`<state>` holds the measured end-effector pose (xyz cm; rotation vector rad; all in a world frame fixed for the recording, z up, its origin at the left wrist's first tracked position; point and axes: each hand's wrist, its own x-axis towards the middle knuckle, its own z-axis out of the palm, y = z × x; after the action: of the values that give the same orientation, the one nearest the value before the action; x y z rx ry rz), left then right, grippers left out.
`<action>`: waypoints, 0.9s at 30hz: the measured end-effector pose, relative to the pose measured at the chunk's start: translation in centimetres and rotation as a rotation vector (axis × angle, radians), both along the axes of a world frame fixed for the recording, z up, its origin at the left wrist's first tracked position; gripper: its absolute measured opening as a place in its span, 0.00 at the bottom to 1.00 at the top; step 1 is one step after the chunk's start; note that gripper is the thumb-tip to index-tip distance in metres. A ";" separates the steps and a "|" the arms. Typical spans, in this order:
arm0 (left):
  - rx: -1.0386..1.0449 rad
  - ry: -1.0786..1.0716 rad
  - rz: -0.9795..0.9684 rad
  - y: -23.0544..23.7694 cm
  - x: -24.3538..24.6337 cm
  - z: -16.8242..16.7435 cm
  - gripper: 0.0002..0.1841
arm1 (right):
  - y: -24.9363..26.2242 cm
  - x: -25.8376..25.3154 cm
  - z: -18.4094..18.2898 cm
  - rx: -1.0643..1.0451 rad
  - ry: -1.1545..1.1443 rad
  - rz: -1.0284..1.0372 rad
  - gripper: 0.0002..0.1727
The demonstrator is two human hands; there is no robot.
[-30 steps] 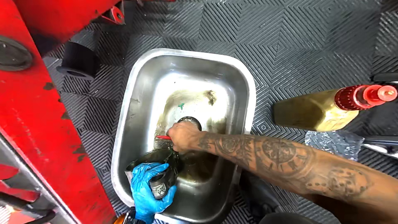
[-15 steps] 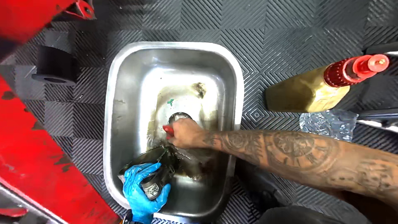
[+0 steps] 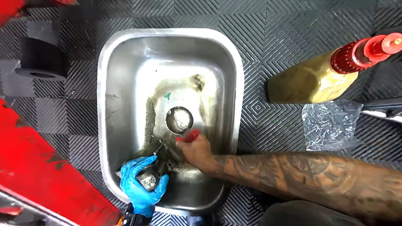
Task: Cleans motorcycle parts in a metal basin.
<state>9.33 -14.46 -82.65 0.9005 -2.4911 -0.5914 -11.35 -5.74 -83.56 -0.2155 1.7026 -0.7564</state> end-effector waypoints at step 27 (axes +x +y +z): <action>0.136 0.348 0.229 0.5 0.6 -0.4 0.31 | 0.7 -3.2 1.7 -0.191 0.520 1.009 0.11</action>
<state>9.96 -13.92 -83.07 1.0187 -2.0262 -0.7719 -14.51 -5.01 -81.87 -1.3775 1.6861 -0.0831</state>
